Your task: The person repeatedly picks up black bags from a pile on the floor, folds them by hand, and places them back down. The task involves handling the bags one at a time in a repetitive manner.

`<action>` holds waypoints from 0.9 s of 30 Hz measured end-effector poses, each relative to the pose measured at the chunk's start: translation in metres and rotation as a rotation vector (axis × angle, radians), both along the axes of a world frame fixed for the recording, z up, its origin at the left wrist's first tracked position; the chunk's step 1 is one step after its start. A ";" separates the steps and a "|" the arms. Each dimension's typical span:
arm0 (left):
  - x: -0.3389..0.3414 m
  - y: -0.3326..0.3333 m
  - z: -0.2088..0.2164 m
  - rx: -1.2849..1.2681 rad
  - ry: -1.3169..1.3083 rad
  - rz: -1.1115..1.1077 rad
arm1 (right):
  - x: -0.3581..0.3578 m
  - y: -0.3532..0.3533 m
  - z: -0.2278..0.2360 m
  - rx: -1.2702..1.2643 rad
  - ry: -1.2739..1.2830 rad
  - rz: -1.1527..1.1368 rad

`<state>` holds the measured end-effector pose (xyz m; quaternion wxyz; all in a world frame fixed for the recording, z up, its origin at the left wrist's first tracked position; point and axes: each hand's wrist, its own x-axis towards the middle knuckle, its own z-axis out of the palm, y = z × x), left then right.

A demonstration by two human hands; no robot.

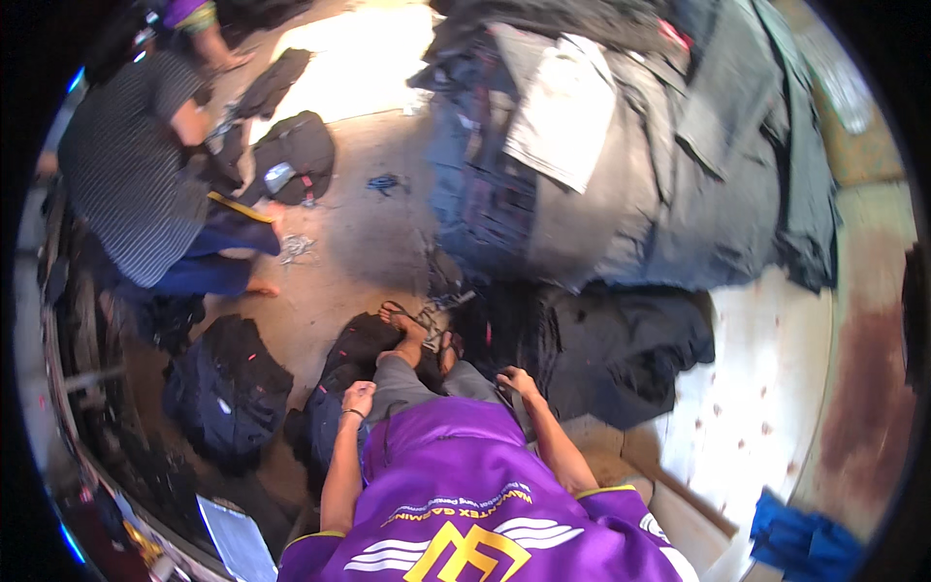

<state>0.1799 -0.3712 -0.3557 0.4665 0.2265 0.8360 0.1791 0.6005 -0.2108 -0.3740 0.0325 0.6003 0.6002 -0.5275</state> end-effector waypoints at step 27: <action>-0.208 0.120 -0.057 -0.042 -0.083 0.425 | -0.409 0.308 0.036 0.232 0.034 0.468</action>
